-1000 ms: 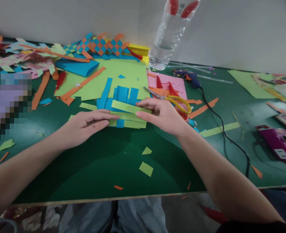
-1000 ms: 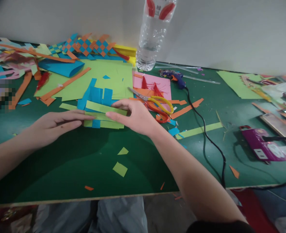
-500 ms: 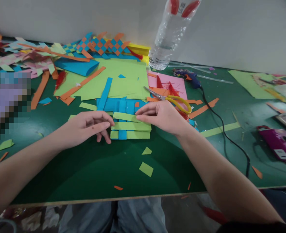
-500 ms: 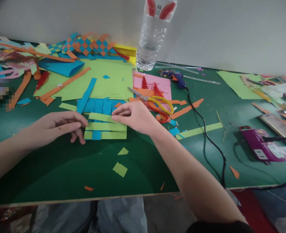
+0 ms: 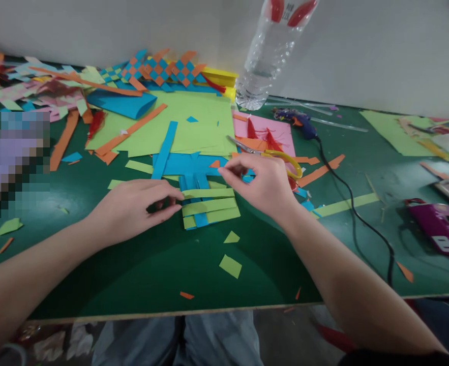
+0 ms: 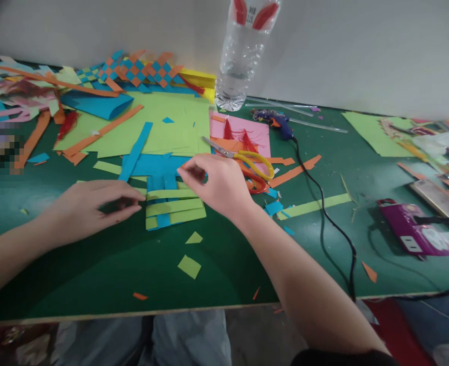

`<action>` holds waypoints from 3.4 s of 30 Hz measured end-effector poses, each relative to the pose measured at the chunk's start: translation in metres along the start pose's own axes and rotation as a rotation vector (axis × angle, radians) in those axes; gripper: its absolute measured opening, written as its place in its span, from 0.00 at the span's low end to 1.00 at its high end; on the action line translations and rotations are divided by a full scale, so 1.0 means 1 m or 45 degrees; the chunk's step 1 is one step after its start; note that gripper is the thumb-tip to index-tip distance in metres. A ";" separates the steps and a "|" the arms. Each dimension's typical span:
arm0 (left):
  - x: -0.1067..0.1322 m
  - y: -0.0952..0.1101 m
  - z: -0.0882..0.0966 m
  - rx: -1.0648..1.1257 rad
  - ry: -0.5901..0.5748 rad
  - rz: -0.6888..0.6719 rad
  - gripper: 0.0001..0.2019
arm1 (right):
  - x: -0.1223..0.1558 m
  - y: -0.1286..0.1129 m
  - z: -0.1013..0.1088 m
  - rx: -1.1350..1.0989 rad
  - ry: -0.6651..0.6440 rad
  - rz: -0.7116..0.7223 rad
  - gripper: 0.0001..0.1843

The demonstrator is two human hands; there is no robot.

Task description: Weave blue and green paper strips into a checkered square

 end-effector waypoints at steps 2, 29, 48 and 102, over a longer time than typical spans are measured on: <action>-0.001 0.010 0.002 -0.023 0.041 -0.140 0.14 | 0.001 -0.007 -0.002 0.052 -0.026 0.116 0.16; 0.004 0.018 -0.016 0.035 -0.136 -0.281 0.16 | 0.015 -0.012 -0.053 -0.239 -0.656 0.134 0.21; 0.007 0.016 -0.021 0.111 -0.167 -0.224 0.17 | 0.017 -0.008 -0.060 -0.146 -0.723 0.105 0.21; 0.002 -0.034 -0.009 0.423 -0.190 0.510 0.16 | 0.015 -0.005 -0.060 -0.189 -0.717 0.043 0.24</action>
Point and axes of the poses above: each hand's wrist, its own x-axis away from the middle knuckle, its own z-axis out of the back of the hand, y = z × x, the point moved 9 cm from there along -x, towards the middle knuckle, and after that the axes turned 14 degrees about -x, right-handed, at the moved point
